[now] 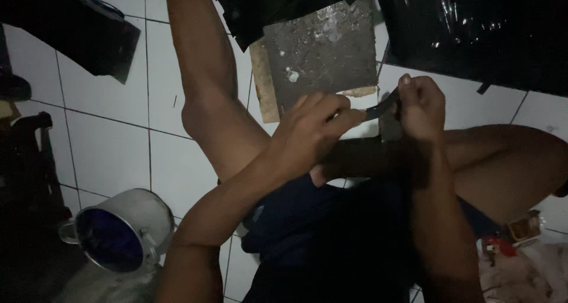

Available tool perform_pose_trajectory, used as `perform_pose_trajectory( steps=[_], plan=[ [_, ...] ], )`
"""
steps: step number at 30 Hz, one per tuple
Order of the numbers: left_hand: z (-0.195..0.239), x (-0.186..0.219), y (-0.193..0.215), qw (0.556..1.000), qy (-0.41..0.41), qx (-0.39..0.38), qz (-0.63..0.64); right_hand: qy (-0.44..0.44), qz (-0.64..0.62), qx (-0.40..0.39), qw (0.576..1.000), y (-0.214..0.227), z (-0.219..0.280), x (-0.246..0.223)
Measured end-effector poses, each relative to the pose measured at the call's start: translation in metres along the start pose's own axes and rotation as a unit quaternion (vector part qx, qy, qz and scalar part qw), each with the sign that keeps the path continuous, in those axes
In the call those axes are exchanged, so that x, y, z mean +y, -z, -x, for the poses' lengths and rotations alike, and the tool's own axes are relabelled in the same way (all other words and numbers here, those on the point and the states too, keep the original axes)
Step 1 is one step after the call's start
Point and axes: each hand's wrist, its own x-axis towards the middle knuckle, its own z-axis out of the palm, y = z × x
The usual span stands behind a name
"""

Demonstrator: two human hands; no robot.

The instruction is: The person sits on the floor and uses a knife to cut a black sheet of material into strips on a wooden board. The person repeatedly cuts the material and places the cut strips aside.

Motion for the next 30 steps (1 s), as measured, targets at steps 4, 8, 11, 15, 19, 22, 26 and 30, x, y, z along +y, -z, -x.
perform_pose_trajectory(
  steps=[4, 8, 11, 15, 19, 22, 26, 30],
  plan=[
    [-0.001, 0.001, -0.004, 1.0, -0.007, 0.01, -0.01, -0.031, 0.038, 0.018, 0.999, 0.0, -0.014, 0.008],
    [-0.002, 0.001, -0.006, 1.0, -0.001, 0.005, -0.011, -0.012, 0.03, 0.008, 0.999, 0.003, -0.028, 0.021],
    [-0.003, -0.002, -0.008, 1.0, -0.015, 0.008, -0.009, -0.089, 0.03, 0.031, 0.995, 0.002, -0.036, 0.041],
    [-0.004, 0.0, -0.007, 1.0, -0.015, 0.012, -0.019, -0.026, 0.065, 0.035, 0.997, 0.003, -0.054, 0.068],
    [-0.006, 0.002, -0.008, 1.0, -0.012, 0.003, -0.011, -0.013, 0.093, 0.026, 0.995, 0.008, -0.069, 0.081],
    [-0.009, 0.005, -0.01, 1.0, 0.002, -0.007, -0.015, -0.001, 0.091, 0.035, 0.995, 0.005, -0.067, 0.077],
    [-0.01, 0.01, -0.011, 0.998, -0.015, 0.002, -0.053, -0.115, 0.058, 0.076, 0.989, -0.004, -0.055, 0.065],
    [-0.009, 0.013, -0.01, 0.996, -0.014, -0.021, -0.083, -0.091, 0.074, 0.094, 0.989, 0.004, -0.063, 0.068]
  ],
)
